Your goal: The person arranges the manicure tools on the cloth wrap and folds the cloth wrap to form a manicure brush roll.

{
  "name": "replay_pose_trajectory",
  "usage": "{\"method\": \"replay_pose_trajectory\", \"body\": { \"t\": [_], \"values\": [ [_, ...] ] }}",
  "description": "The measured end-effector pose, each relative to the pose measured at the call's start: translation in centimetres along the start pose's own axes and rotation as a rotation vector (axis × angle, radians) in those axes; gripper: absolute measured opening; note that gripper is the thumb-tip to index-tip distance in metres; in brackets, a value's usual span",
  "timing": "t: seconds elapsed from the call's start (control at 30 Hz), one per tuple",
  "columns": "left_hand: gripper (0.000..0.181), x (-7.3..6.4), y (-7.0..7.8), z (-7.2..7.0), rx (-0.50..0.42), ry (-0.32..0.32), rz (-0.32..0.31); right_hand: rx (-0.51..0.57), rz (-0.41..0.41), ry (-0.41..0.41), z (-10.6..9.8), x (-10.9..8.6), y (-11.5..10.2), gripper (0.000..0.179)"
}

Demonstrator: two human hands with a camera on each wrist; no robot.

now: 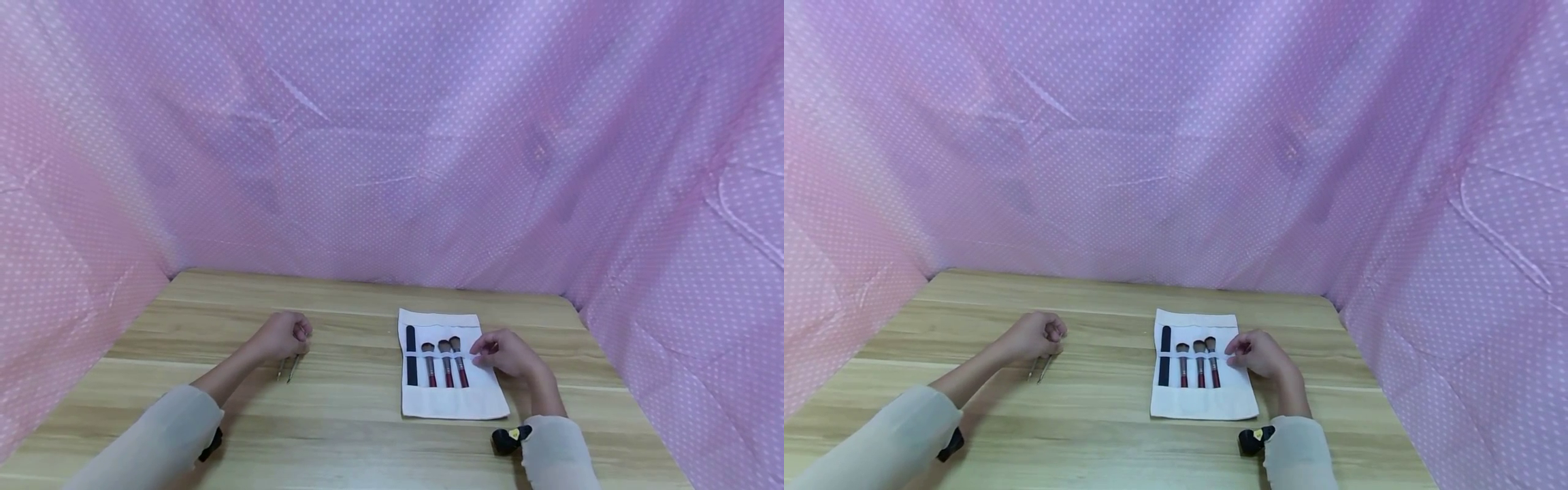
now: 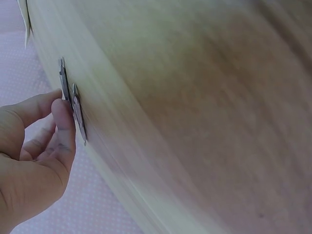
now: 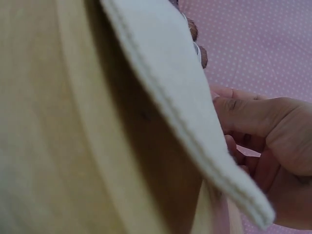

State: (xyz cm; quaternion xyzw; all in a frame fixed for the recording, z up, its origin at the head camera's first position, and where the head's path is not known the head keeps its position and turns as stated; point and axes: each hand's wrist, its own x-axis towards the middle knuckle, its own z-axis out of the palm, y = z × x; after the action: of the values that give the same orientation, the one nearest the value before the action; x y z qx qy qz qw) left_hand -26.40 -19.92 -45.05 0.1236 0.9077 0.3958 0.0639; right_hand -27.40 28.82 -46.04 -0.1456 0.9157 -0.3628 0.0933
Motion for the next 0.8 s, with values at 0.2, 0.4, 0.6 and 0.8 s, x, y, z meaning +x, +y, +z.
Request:
{"method": "replay_pose_trajectory", "body": {
  "t": [0.2,0.4,0.6,0.8],
  "values": [
    [0.028,-0.1,0.1,0.1,-0.018,0.004,-0.024,0.015,0.059,0.031,0.5,-0.2,-0.3,0.011],
    [0.029,-0.1,0.5,0.3,0.067,0.027,-0.018,0.003,0.051,0.041,0.7,-0.3,-0.2,0.01],
    [0.026,0.1,0.7,0.7,0.115,0.027,-0.019,0.005,0.037,0.043,0.8,-0.3,-0.2,0.009],
    [0.02,0.2,1.0,1.5,0.107,0.001,-0.009,-0.001,0.021,0.052,0.9,-0.2,-0.1,0.007]
  ]
}}
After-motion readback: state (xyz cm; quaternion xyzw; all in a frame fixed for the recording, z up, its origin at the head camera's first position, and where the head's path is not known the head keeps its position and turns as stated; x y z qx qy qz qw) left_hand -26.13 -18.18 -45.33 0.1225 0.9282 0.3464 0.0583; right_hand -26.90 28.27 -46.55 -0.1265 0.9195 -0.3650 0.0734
